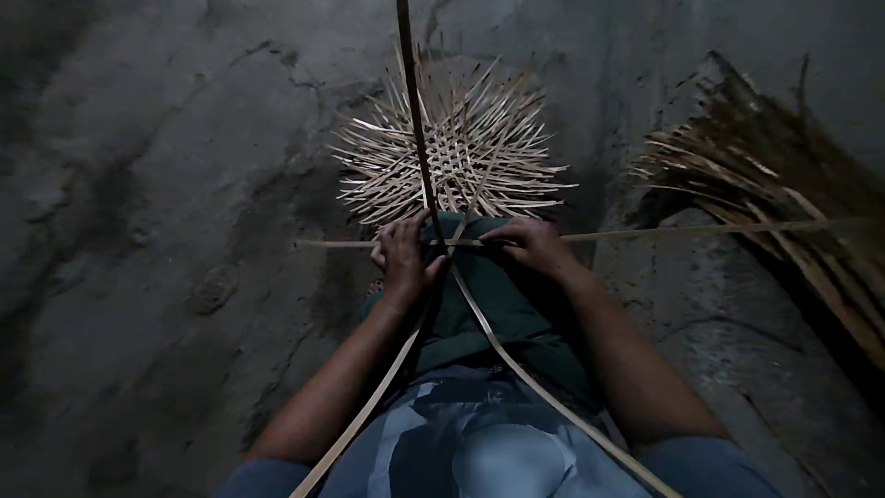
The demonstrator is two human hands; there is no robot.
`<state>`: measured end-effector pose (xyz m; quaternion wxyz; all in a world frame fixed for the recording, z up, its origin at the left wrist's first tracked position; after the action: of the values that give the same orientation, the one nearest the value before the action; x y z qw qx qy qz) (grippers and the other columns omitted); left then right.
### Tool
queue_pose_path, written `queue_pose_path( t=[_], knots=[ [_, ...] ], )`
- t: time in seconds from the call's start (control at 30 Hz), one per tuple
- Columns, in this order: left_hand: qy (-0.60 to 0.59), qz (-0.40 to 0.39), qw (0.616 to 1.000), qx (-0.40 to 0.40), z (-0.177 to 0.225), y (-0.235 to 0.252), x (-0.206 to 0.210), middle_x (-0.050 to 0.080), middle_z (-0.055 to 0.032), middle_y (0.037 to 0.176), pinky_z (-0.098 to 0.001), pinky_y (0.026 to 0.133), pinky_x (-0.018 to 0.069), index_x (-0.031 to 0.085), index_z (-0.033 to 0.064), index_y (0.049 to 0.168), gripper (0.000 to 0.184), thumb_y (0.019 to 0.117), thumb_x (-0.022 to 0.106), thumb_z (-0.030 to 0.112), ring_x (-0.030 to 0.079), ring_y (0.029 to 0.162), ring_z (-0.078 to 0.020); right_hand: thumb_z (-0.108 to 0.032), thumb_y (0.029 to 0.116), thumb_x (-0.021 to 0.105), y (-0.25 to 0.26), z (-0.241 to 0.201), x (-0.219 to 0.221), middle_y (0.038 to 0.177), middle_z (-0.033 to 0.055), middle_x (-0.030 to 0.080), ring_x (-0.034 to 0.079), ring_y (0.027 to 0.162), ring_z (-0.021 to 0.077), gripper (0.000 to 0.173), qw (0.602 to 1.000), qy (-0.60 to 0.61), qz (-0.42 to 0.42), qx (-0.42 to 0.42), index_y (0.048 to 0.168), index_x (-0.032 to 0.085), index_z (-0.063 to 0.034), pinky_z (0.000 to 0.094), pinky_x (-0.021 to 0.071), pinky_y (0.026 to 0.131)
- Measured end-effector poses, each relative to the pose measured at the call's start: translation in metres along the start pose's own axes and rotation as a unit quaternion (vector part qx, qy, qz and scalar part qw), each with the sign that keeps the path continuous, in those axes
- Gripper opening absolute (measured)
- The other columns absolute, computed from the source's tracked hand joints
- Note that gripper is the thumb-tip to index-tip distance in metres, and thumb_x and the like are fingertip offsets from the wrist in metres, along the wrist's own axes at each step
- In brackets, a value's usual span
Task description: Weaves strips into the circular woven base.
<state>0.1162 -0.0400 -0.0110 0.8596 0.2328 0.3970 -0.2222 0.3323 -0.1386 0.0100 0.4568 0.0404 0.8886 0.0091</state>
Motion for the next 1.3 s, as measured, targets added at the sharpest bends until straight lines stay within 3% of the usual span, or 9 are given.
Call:
queue_pose_path(
  t=[0.33, 0.5, 0.67, 0.8, 0.87, 0.93, 1.0, 1.13, 1.3],
  knots=[
    [-0.006, -0.02, 1.0, -0.007, 0.005, 0.003, 0.003, 0.068, -0.0025, 0.123, -0.0701, 0.097, 0.0355, 0.042, 0.0214, 0.154, 0.086, 0.0805, 0.086, 0.032, 0.055, 0.124, -0.0354, -0.009, 0.0949, 0.068, 0.002, 0.002, 0.015, 0.114, 0.0096, 0.072, 0.069, 0.106, 0.0288, 0.032, 1.0, -0.021, 0.002, 0.003, 0.122, 0.076, -0.0253, 0.0552, 0.0567, 0.09],
    [0.034, -0.024, 0.999, 0.002, 0.006, 0.0, 0.006, 0.069, -0.0036, 0.123, -0.0719, 0.098, 0.0348, 0.018, 0.0204, 0.165, 0.104, 0.0846, 0.082, 0.037, 0.056, 0.121, -0.0351, -0.006, 0.0888, 0.073, 0.001, 0.006, 0.018, 0.115, 0.0088, 0.071, 0.064, 0.114, 0.0321, 0.038, 0.997, -0.053, 0.036, -0.032, 0.119, 0.077, -0.0275, 0.0567, 0.0511, 0.099],
    [0.12, -0.101, 0.986, 0.059, 0.018, -0.001, 0.004, 0.062, -0.0001, 0.135, -0.0716, 0.098, 0.0354, 0.056, 0.0563, 0.138, 0.043, 0.101, 0.062, 0.037, 0.047, 0.135, -0.0365, -0.014, 0.0873, 0.075, -0.004, 0.009, 0.028, 0.122, 0.0032, 0.069, 0.06, 0.123, 0.0275, 0.039, 0.99, -0.078, 0.097, -0.068, 0.12, 0.076, -0.0362, 0.056, 0.0423, 0.111],
    [0.138, -0.145, 0.976, 0.084, 0.037, 0.003, -0.001, 0.063, -0.0109, 0.134, -0.08, 0.095, 0.0307, 0.062, 0.0521, 0.133, 0.036, 0.1024, 0.06, 0.033, 0.046, 0.132, -0.0498, -0.035, 0.0969, 0.07, -0.035, 0.013, 0.004, 0.146, 0.0041, 0.059, 0.043, 0.146, 0.0277, 0.035, 0.985, -0.105, 0.121, -0.065, 0.132, 0.07, -0.0357, 0.0672, 0.0179, 0.124],
    [0.121, -0.144, 0.977, 0.097, 0.04, 0.004, -0.001, 0.063, -0.0182, 0.133, -0.0844, 0.094, 0.0268, 0.065, 0.0465, 0.133, 0.037, 0.1017, 0.061, 0.028, 0.045, 0.13, -0.0571, -0.031, 0.0988, 0.068, -0.064, 0.032, -0.034, 0.129, 0.0066, 0.07, 0.059, 0.133, 0.0261, 0.025, 0.96, -0.1, 0.251, -0.075, 0.119, 0.078, -0.0211, 0.0637, 0.0288, 0.122],
    [0.117, -0.144, 0.977, 0.104, 0.039, 0.005, 0.001, 0.062, -0.0189, 0.132, -0.0847, 0.092, 0.027, 0.065, 0.0458, 0.134, 0.036, 0.1022, 0.06, 0.03, 0.045, 0.128, -0.0584, -0.021, 0.0997, 0.063, -0.107, 0.063, -0.088, 0.108, 0.0095, 0.077, 0.071, 0.11, 0.0245, 0.021, 0.919, -0.105, 0.379, 0.0, 0.103, 0.079, -0.0075, 0.0519, 0.0452, 0.112],
    [0.117, -0.146, 0.976, 0.108, 0.037, 0.007, 0.003, 0.061, -0.0186, 0.133, -0.0843, 0.09, 0.0275, 0.065, 0.0466, 0.134, 0.036, 0.1013, 0.061, 0.031, 0.045, 0.127, -0.0585, -0.019, 0.1038, 0.056, -0.16, 0.107, -0.14, 0.106, 0.0129, 0.076, 0.072, 0.104, 0.024, 0.027, 0.868, -0.11, 0.451, 0.174, 0.107, 0.077, -0.0019, 0.0434, 0.055, 0.1],
    [0.117, -0.147, 0.976, 0.112, 0.033, 0.009, 0.006, 0.062, -0.0194, 0.132, -0.0827, 0.092, 0.0282, 0.066, 0.045, 0.133, 0.035, 0.101, 0.062, 0.031, 0.044, 0.128, -0.0584, -0.025, 0.1011, 0.062, -0.263, 0.2, -0.199, 0.131, 0.0192, 0.065, 0.064, 0.119, 0.0364, 0.033, 0.747, -0.138, 0.418, 0.498, 0.13, 0.067, -0.0097, 0.0546, 0.0522, 0.1],
    [0.127, -0.148, 0.976, 0.099, 0.031, 0.011, 0.007, 0.062, -0.0175, 0.133, -0.0811, 0.091, 0.0294, 0.066, 0.0457, 0.133, 0.034, 0.1014, 0.061, 0.032, 0.045, 0.128, -0.057, -0.016, 0.0895, 0.077, -0.31, 0.231, -0.213, 0.131, 0.0229, 0.064, 0.054, 0.13, 0.0441, 0.034, 0.724, -0.161, 0.328, 0.586, 0.122, 0.072, -0.0078, 0.0617, 0.0442, 0.107]
  ],
)
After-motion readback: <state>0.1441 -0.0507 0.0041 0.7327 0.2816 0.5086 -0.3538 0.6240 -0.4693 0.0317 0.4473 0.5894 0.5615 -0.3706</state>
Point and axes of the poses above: each hand's wrist, its own y-axis towards the middle knuckle, its own x-axis out of the palm, z = x × y, the point moved 5 cm from there along y, towards the middle knuckle
